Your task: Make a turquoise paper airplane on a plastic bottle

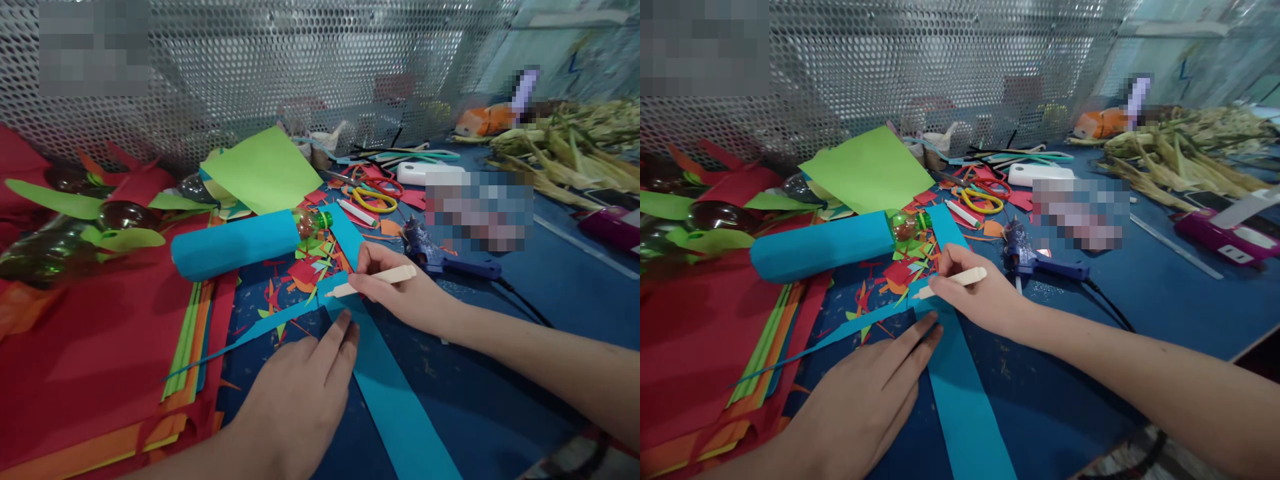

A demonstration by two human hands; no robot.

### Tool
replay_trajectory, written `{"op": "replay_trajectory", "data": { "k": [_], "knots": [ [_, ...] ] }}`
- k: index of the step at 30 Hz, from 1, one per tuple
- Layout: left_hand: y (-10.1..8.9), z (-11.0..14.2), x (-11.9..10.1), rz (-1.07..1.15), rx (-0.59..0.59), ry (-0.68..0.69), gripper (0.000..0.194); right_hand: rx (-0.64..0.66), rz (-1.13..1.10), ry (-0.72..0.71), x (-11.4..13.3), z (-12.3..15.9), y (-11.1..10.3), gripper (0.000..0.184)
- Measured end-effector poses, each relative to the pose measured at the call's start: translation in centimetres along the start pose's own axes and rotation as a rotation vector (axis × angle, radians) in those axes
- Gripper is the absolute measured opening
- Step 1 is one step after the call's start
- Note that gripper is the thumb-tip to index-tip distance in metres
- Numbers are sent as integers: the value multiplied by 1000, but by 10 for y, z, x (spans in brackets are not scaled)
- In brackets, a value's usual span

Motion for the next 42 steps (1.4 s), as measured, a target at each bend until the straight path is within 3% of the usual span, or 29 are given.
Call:
{"op": "replay_trajectory", "data": {
  "k": [27,35,42],
  "knots": [
    [3,-1,-1,-20,34,27,56,34,58,35,-4,1,3,18],
    [-2,0,-1,-30,-25,16,57,-163,100,-78,14,-1,-24,17],
    [-5,1,-2,-34,-96,28,53,-166,208,-52,6,-3,-28,18]
  ]
}}
Point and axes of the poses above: each hand's wrist, its own z-axis away from the middle knuckle, its own y-axis out of the palm, x = y × z, the point moved 9 cm from there along -z, towards the middle knuckle, and after that the axes turned 8 degrees about -y, right-handed, at the moved point
